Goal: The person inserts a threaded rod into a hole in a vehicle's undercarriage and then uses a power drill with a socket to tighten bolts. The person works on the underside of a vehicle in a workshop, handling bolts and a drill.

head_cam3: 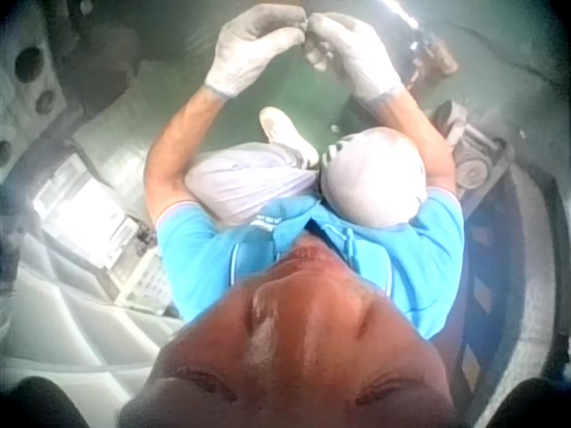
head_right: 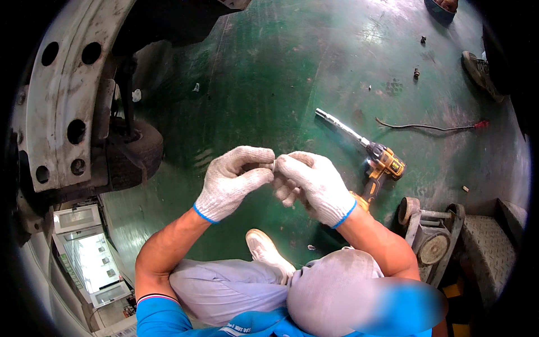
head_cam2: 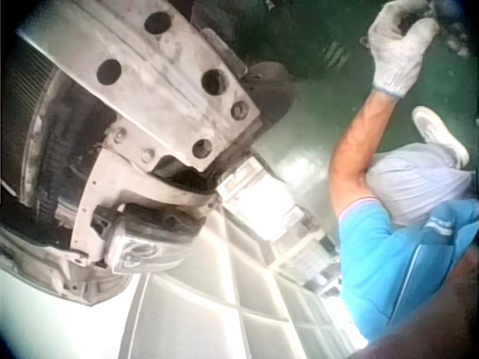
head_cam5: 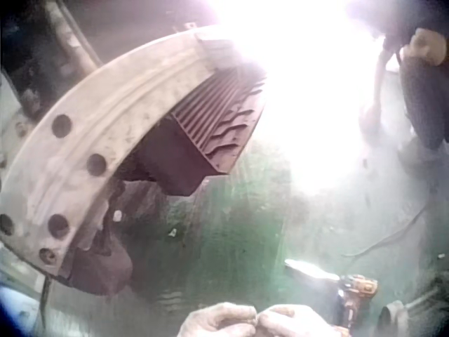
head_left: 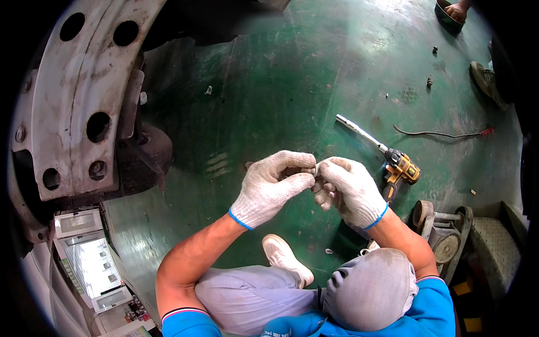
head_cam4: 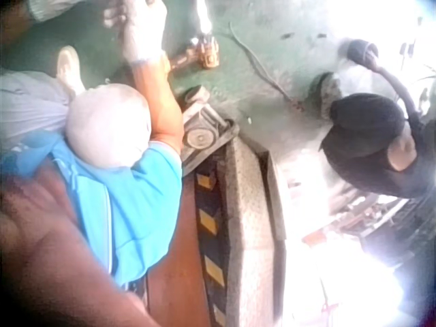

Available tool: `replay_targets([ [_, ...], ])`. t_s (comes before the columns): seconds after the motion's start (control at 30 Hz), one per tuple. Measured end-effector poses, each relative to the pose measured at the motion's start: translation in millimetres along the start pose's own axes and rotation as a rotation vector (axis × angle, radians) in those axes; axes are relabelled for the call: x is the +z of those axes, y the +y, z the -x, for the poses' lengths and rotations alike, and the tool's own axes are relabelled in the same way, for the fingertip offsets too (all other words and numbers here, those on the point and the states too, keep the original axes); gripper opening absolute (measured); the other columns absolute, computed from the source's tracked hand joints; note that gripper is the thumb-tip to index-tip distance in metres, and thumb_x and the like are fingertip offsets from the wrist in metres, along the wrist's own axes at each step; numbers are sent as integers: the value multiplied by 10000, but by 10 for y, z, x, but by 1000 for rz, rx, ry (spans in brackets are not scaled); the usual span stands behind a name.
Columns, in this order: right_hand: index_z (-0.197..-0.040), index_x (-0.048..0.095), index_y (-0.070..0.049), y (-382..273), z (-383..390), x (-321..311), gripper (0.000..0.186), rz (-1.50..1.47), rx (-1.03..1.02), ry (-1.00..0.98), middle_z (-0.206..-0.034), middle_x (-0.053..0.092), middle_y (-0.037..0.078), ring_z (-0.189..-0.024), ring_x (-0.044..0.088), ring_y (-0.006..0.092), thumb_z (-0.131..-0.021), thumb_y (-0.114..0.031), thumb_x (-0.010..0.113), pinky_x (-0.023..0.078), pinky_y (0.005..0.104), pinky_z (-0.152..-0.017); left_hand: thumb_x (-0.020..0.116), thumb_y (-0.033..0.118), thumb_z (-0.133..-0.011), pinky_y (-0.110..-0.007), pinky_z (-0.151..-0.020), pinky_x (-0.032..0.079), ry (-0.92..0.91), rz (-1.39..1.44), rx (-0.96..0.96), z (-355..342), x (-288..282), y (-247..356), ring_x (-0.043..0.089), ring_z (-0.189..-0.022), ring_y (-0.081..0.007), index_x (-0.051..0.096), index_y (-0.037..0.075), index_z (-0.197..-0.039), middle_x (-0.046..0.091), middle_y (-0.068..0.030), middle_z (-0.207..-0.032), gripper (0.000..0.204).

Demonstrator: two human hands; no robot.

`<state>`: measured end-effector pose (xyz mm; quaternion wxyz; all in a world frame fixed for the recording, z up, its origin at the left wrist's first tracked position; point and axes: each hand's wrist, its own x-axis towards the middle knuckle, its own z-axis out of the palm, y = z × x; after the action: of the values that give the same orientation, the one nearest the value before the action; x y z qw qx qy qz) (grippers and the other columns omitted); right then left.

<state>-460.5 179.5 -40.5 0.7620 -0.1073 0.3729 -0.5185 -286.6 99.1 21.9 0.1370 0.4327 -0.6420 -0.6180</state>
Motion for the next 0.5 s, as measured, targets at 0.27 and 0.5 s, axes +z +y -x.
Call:
replay_targets([
  [0.27,-1054,666,12,352,595,-1477,239,661,-265,717,-844,623,4,-708,561,76,-982,-204,593,465,233,-635,658,67,-922,-281,-808,547,-32,27,-44,35,-262,-61,646,-889,-125,630,15,-1043,676,-70,-981,135],
  [0.5,-1198,609,20,942,664,-2272,420,707,14,875,-845,636,58,-639,547,99,-958,-324,627,442,256,-543,626,26,-915,-305,-775,561,55,172,-175,292,-641,-254,652,-867,-146,601,30,-1000,665,-79,-970,88],
])
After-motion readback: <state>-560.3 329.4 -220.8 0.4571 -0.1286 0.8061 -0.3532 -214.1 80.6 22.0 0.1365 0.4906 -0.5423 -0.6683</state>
